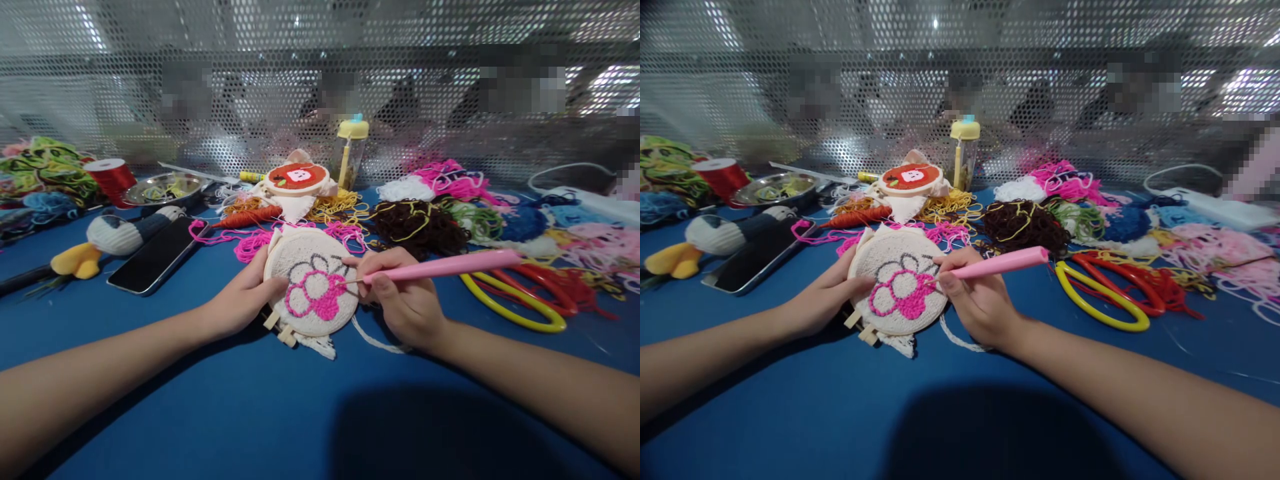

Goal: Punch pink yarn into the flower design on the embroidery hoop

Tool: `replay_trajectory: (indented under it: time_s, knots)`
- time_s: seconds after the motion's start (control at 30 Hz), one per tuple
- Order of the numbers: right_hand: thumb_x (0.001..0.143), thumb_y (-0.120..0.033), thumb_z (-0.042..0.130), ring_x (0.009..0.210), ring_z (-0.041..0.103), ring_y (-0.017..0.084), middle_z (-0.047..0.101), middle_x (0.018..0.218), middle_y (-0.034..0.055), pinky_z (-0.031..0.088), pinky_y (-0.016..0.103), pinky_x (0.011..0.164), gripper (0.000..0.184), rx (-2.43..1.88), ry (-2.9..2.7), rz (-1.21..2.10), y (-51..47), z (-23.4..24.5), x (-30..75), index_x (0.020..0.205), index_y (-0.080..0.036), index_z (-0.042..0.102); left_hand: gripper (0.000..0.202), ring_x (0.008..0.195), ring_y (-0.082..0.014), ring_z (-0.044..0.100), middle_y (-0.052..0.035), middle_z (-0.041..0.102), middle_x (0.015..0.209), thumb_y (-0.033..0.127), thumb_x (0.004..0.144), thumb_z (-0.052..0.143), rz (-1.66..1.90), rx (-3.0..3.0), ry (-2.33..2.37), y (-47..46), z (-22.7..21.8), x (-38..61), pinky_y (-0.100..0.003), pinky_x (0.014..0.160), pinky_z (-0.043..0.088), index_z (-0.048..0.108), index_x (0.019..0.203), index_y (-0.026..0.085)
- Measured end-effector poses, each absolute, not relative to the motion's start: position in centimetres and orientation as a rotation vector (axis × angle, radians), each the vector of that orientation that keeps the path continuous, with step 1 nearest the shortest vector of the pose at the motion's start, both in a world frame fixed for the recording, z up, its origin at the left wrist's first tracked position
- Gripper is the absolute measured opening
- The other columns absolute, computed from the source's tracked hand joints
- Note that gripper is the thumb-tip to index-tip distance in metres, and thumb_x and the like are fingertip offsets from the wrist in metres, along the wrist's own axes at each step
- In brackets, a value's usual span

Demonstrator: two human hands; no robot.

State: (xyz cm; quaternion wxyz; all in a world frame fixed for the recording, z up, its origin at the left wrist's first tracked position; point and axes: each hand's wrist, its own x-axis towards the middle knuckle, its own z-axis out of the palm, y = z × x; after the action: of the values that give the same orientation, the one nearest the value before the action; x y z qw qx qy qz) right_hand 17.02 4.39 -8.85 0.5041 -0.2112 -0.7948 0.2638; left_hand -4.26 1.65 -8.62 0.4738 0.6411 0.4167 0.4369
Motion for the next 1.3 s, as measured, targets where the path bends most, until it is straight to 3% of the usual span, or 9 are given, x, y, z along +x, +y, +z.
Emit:
replay_trajectory:
  time_s: [0.27,0.6,0.77,0.93,1.03,1.17,1.3]
  knots:
    - [0.084,-0.029,0.040,0.068,0.052,0.013,0.046,0.065,-0.0003,0.047,0.037,0.072,0.009,-0.565,-1.966,0.542,4.8,-9.2,17.1,0.081,-0.022,0.044,0.062,0.115,-0.0252,0.037,-0.0042,0.041,0.127,0.017,0.076,0.046,1.071,1.562,1.028,1.7,-8.6,-4.2,-0.041,0.098,0.028,0.019,0.131,0.023]
    - [0.077,-0.026,0.054,0.073,0.058,0.014,0.057,0.066,-0.0007,0.047,0.027,0.075,0.007,-0.513,-2.240,0.095,4.1,-8.8,17.3,0.078,-0.020,0.050,0.061,0.117,-0.0253,0.033,-0.0049,0.037,0.129,0.021,0.078,0.046,1.073,1.622,1.042,1.5,-8.7,-4.3,-0.040,0.099,0.027,0.017,0.132,0.022]
    - [0.080,-0.022,0.050,0.075,0.054,0.013,0.059,0.074,0.0009,0.041,0.031,0.080,0.003,-0.470,-2.238,0.026,4.6,-8.9,17.0,0.080,-0.019,0.052,0.062,0.120,-0.0238,0.029,-0.0055,0.030,0.134,0.026,0.080,0.044,1.062,1.755,1.055,1.2,-8.6,-4.5,-0.037,0.101,0.025,0.012,0.133,0.022]
    - [0.077,-0.036,0.053,0.063,0.048,0.012,0.055,0.060,-0.0020,0.033,0.036,0.080,0.018,-0.491,-2.369,-0.167,5.3,-8.9,17.0,0.075,-0.018,0.056,0.063,0.120,-0.0236,0.028,-0.0066,0.025,0.136,0.027,0.081,0.043,1.075,1.925,1.060,1.0,-8.6,-4.6,-0.035,0.101,0.025,0.008,0.133,0.022]
    - [0.075,-0.030,0.057,0.065,0.047,0.012,0.057,0.062,-0.0002,0.033,0.033,0.074,0.015,-0.439,-2.384,-0.285,5.0,-8.6,17.2,0.078,-0.016,0.058,0.064,0.118,-0.0231,0.031,-0.0065,0.027,0.135,0.028,0.082,0.043,1.080,1.976,1.053,0.9,-8.5,-4.6,-0.034,0.100,0.026,0.006,0.133,0.023]
    - [0.076,-0.019,0.054,0.067,0.047,0.013,0.057,0.067,0.0019,0.036,0.032,0.071,0.008,-0.302,-2.378,-0.310,4.7,-8.4,17.3,0.083,-0.015,0.056,0.063,0.119,-0.0237,0.029,-0.0056,0.027,0.135,0.029,0.081,0.043,1.069,1.920,1.077,0.9,-8.6,-4.6,-0.034,0.101,0.024,0.008,0.133,0.023]
    - [0.078,-0.029,0.051,0.061,0.045,0.013,0.052,0.060,0.0007,0.040,0.031,0.066,0.014,-0.318,-2.415,-0.111,5.1,-8.4,17.3,0.069,-0.018,0.052,0.062,0.121,-0.0237,0.026,-0.0044,0.028,0.136,0.029,0.081,0.043,1.049,1.838,1.067,1.3,-8.7,-4.5,-0.034,0.101,0.023,0.010,0.133,0.023]
